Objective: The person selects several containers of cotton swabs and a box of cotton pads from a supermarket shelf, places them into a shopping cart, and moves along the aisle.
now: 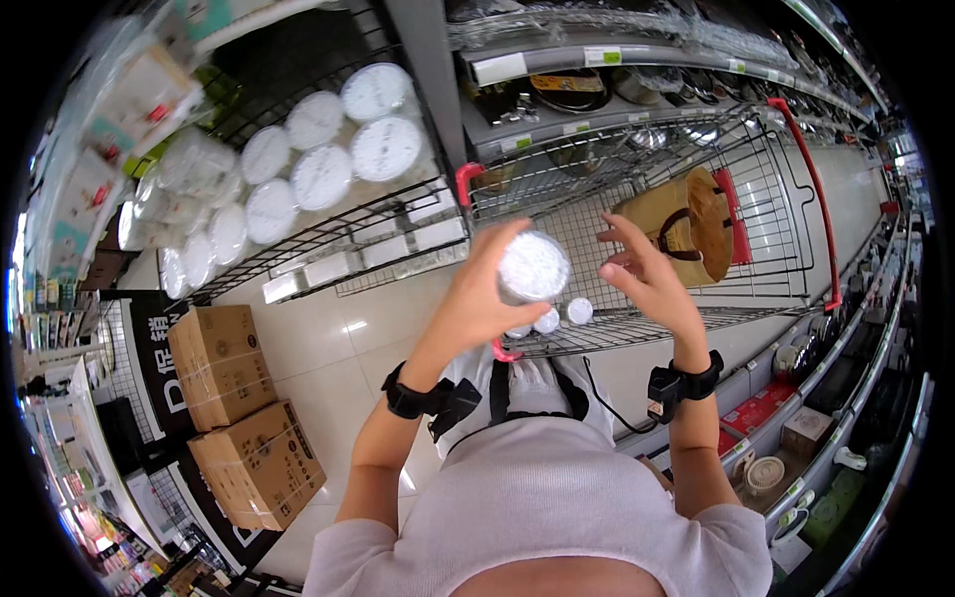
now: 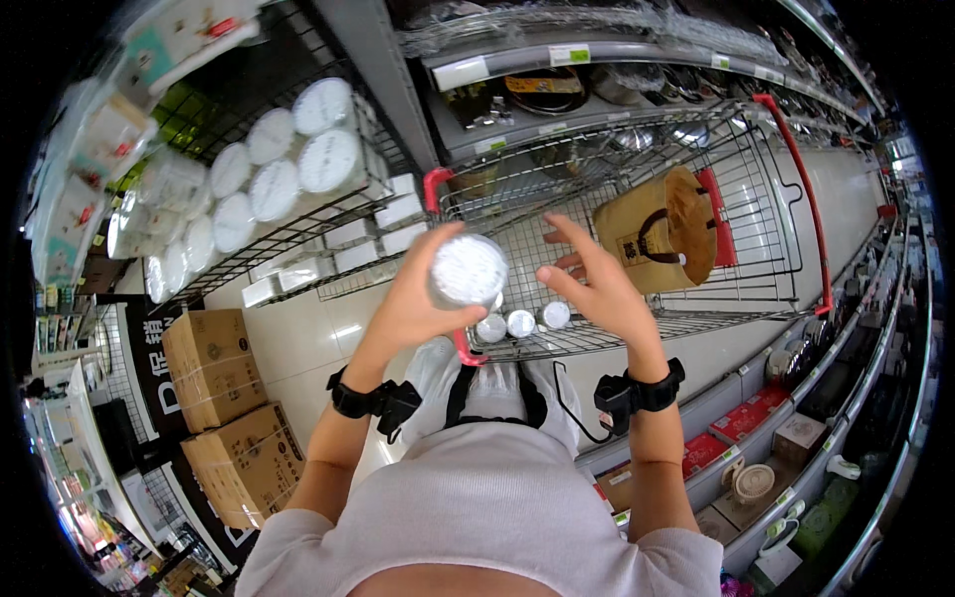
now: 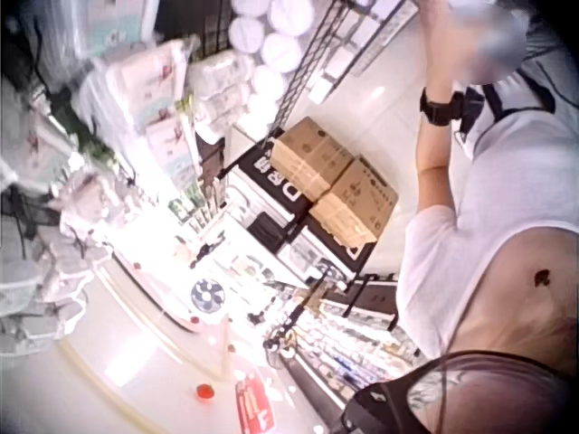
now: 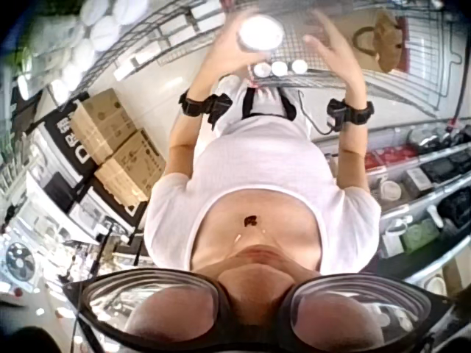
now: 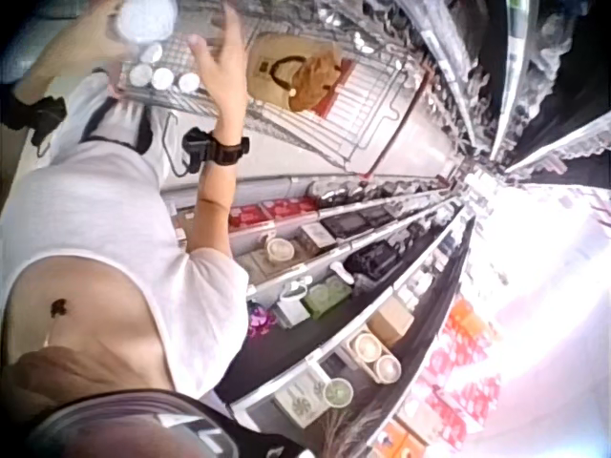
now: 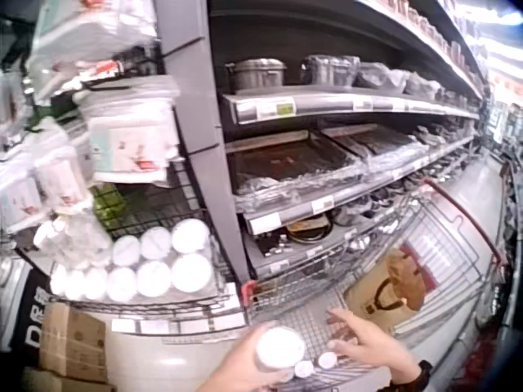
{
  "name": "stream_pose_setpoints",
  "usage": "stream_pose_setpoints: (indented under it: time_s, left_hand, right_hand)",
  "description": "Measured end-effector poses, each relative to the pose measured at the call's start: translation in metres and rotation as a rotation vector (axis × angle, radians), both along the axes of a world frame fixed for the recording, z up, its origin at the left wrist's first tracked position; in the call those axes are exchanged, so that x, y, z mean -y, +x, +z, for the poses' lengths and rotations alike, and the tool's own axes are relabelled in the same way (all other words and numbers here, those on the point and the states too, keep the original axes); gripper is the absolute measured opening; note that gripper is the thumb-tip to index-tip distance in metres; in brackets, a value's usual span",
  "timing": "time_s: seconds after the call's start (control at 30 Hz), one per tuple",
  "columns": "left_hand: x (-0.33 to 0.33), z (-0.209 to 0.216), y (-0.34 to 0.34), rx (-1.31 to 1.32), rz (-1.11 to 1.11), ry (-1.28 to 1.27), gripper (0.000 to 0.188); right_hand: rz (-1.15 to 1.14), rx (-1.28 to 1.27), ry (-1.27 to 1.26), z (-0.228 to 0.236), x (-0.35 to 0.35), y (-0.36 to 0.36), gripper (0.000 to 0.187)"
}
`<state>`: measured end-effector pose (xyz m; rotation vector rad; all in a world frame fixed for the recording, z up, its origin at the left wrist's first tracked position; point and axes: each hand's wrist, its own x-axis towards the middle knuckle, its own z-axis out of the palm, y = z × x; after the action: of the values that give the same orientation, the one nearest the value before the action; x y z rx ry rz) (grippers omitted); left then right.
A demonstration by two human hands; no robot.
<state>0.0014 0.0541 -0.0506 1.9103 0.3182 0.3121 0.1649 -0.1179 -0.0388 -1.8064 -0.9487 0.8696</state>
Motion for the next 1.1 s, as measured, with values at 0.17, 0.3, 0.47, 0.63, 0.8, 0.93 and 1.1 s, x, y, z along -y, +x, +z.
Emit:
stream_pose_setpoints:
  time_s: [0.17,0.3,0.47,0.63,0.8,0.93,1.1]
  left_hand:
    - [0.046,-0.056,0.054,-0.028,-0.200,-0.010,0.077]
    - [0.066,-0.108,0.083,-0.057,-0.197,-0.095,0.079]
    - [0.085,-0.157,0.107,-0.139,-0.161,-0.062,0.083]
    - [0.089,-0.190,0.121,-0.238,-0.165,-0.188,0.074]
    - [0.100,-0.269,0.097,-0.523,-0.104,-0.203,0.052]
    - [0.095,-0.279,0.082,-0.683,-0.043,-0.270,0.047]
    - [0.086,-0.276,0.067,-0.801,0.089,-0.325,0.041]
  right_hand:
    - [0.034,-0.403,-0.101,-0.061,0.014,0.023,0.052]
    - [-0.059,-0.487,-0.157,-0.105,0.029,0.047,0.043]
    - [-0.073,-0.626,-0.191,-0.159,0.042,0.078,0.041]
    - [-0.052,-0.541,-0.338,-0.223,0.051,0.113,0.039]
    - [0.023,-0.319,-0.604,-0.320,0.077,0.141,0.039]
    - [0.185,-0.155,-0.768,-0.395,0.109,0.153,0.041]
    - [0.145,-0.152,-0.864,-0.436,0.114,0.138,0.042]
